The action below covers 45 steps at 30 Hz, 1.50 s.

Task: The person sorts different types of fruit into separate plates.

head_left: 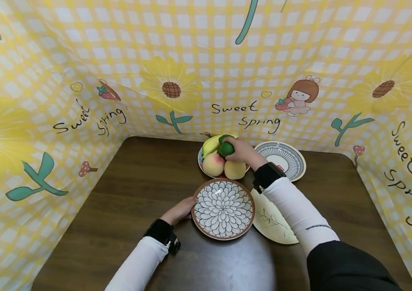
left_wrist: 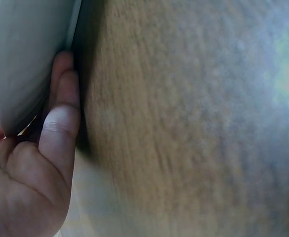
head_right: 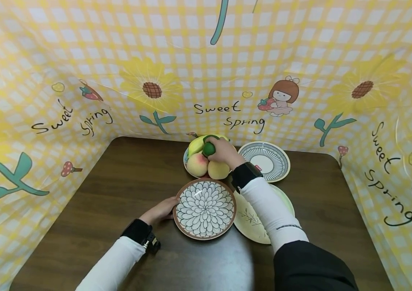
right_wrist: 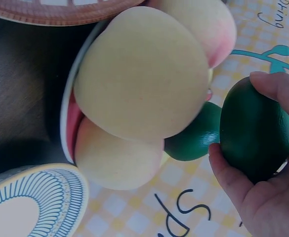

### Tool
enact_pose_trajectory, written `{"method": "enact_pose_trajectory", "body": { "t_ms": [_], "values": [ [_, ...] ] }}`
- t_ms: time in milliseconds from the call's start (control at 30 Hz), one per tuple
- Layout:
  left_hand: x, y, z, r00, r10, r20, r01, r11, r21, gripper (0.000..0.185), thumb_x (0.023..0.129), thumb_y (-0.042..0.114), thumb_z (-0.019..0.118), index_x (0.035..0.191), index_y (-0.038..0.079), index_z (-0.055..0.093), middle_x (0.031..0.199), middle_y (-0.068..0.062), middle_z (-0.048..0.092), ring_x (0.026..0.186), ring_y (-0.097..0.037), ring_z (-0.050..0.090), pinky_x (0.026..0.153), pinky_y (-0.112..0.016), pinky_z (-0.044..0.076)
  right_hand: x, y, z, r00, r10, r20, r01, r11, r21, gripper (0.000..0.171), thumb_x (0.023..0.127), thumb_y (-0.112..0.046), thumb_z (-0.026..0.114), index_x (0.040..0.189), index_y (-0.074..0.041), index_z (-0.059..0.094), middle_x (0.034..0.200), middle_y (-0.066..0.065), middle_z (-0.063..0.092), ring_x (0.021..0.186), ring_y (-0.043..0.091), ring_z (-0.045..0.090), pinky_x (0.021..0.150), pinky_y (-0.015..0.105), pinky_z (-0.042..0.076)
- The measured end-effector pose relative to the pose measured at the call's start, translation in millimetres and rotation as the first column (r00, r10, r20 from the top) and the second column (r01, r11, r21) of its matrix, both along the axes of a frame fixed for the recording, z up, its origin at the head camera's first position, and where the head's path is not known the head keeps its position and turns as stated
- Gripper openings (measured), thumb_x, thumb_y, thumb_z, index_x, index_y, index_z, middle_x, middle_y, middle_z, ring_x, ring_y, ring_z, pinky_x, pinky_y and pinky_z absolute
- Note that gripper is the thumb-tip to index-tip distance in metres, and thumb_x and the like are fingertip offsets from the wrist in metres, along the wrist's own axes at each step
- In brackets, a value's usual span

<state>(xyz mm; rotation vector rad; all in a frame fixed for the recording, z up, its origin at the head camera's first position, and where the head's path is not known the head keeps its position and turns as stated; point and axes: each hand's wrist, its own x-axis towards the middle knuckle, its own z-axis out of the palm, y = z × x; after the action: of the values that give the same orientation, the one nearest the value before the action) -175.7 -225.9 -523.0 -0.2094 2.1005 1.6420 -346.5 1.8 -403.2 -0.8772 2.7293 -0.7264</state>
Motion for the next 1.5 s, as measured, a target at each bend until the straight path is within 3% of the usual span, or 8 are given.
{"method": "enact_pose_trajectory", "body": {
  "t_ms": [233,500,800,967,1167,1333,1500],
  "values": [
    [0.6,1.2,-0.4,1.000,0.012,0.012,-0.012,1.000,-0.019,0.049,0.110,0.018,0.029,0.149,-0.012,0.036,0.092,-0.001,0.066,0.070,-0.002,0.062,0.064,-0.017,0.052,11.8,1.5,6.2,1.000,0.002,-0.030,-0.003,1.000,-0.029,0.064,0.090,-0.018,0.075,0.148,-0.011,0.050,0.134,0.034,0.053,0.116,0.044,0.058,0.097,0.055,0.053],
    [-1.9,0.3,-0.7,1.000,0.009,0.010,-0.009,1.000,-0.005,0.051,0.111,0.020,0.028,0.151,-0.012,0.035,0.092,0.000,0.067,0.069,-0.001,0.062,0.064,-0.018,0.052,37.5,5.5,3.0,0.995,0.036,-0.094,-0.039,0.999,-0.030,0.063,0.090,-0.020,0.074,0.148,-0.013,0.051,0.136,0.033,0.054,0.117,0.043,0.062,0.097,0.054,0.054],
    [-0.5,-0.7,0.6,1.000,0.004,0.009,-0.003,1.000,-0.025,0.051,0.111,0.020,0.029,0.152,-0.010,0.034,0.108,-0.013,0.071,0.076,-0.002,0.064,0.068,-0.019,0.053,70.2,5.7,-6.1,0.992,0.095,-0.087,-0.103,0.990,-0.098,0.063,0.088,-0.015,0.076,0.147,-0.011,0.052,0.135,0.029,0.053,0.114,0.037,0.062,0.096,0.051,0.055],
    [-1.8,0.8,1.2,1.000,-0.001,-0.002,0.001,1.000,-0.015,0.051,0.111,0.019,0.029,0.153,-0.008,0.035,0.110,-0.015,0.073,0.074,-0.002,0.065,0.066,-0.018,0.053,88.7,7.7,-17.8,0.980,0.135,-0.144,-0.148,0.986,-0.078,0.061,0.085,-0.015,0.078,0.142,-0.011,0.056,0.127,0.026,0.056,0.107,0.034,0.062,0.092,0.048,0.056],
    [-3.1,1.1,2.9,1.000,0.016,0.004,-0.016,0.999,-0.041,0.051,0.111,0.020,0.029,0.153,-0.007,0.037,0.105,-0.011,0.072,0.072,-0.002,0.064,0.064,-0.018,0.051,109.8,9.0,-36.4,0.974,0.186,-0.130,-0.197,0.977,-0.078,0.061,0.084,-0.016,0.080,0.141,-0.013,0.058,0.126,0.023,0.057,0.104,0.030,0.061,0.088,0.045,0.056],
    [-2.6,1.5,0.2,0.999,0.032,-0.004,-0.032,0.998,-0.048,0.050,0.111,0.020,0.029,0.150,-0.009,0.039,0.095,-0.005,0.070,0.069,-0.002,0.062,0.062,-0.017,0.051,128.3,12.7,-52.2,0.955,0.242,-0.172,-0.256,0.965,-0.059,0.061,0.083,-0.020,0.083,0.139,-0.013,0.060,0.125,0.022,0.060,0.106,0.031,0.063,0.089,0.042,0.057],
    [-1.2,2.0,-0.8,0.999,0.040,-0.003,-0.040,0.998,-0.045,0.051,0.111,0.020,0.030,0.151,-0.010,0.037,0.090,0.000,0.066,0.068,-0.002,0.061,0.062,-0.017,0.050,147.2,16.9,-68.4,0.930,0.320,-0.180,-0.332,0.942,-0.040,0.059,0.083,-0.022,0.084,0.136,-0.012,0.061,0.114,0.017,0.061,0.097,0.025,0.064,0.083,0.034,0.057]
  ]
}}
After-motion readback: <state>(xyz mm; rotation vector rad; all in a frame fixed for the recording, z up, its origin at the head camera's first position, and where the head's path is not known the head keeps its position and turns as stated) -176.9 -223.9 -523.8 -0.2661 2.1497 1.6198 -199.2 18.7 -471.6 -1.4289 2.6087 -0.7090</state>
